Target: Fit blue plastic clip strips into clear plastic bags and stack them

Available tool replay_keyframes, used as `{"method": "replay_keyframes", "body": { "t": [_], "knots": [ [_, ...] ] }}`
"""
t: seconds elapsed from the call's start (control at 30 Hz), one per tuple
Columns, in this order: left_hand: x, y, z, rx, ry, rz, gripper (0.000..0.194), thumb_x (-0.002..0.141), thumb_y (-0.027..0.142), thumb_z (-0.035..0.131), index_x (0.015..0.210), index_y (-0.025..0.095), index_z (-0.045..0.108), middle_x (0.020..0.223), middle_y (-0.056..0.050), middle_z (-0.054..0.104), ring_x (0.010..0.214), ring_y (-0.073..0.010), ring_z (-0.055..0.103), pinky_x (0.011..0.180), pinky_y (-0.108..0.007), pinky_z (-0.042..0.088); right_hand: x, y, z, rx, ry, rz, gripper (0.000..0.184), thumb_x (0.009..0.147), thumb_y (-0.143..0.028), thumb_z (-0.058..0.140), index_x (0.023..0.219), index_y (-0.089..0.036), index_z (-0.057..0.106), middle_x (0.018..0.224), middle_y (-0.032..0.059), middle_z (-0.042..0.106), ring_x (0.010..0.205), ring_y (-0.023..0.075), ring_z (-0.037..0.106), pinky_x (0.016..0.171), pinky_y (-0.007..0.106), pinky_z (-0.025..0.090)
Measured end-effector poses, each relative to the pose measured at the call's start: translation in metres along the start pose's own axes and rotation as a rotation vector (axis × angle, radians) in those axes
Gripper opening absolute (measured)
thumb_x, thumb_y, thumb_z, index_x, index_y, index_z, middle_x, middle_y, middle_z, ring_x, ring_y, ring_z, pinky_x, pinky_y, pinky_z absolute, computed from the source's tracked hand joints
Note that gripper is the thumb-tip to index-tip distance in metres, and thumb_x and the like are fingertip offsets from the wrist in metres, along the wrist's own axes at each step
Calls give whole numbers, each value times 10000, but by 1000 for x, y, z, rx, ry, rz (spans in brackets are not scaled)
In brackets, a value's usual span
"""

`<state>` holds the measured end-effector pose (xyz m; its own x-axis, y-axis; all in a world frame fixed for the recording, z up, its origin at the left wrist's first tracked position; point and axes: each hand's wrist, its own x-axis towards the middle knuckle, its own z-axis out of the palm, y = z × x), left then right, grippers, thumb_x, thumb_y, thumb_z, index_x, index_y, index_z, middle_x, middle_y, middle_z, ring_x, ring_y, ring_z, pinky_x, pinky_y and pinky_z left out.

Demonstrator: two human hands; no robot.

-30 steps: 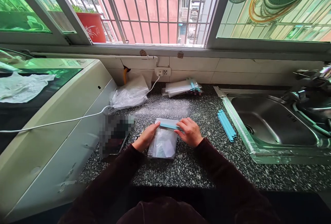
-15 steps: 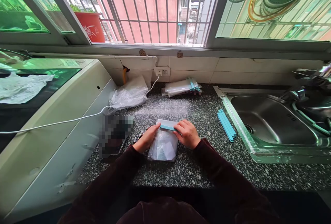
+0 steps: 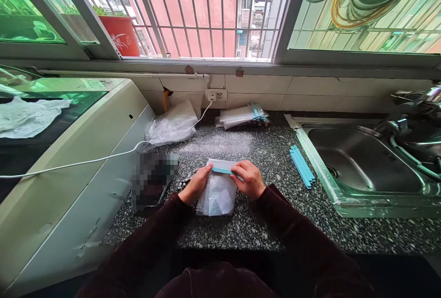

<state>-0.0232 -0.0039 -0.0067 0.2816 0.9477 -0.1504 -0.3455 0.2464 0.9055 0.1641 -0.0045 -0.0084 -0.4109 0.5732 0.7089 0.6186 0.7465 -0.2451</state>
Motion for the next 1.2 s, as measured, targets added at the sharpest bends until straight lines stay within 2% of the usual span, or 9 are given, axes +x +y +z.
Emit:
{"method": "replay_keyframes", "body": {
  "t": [0.57,1.2],
  "knots": [
    [3,-8,-5,0,-6,8,570,600,614,652,783,76,701,732,-94,696,629,-184,575,630,-279,403,1,-1,-1,25,46,-15,78,789,-190,586,852,-191,632,764,51,602,718,162,537,634,291,477],
    [4,-6,-6,55,40,-16,529,586,614,640,699,99,684,603,-40,638,556,-138,491,580,-255,382,4,-1,-6,77,85,13,114,779,-184,596,883,-201,637,783,53,599,731,166,546,642,305,488]
  ]
}}
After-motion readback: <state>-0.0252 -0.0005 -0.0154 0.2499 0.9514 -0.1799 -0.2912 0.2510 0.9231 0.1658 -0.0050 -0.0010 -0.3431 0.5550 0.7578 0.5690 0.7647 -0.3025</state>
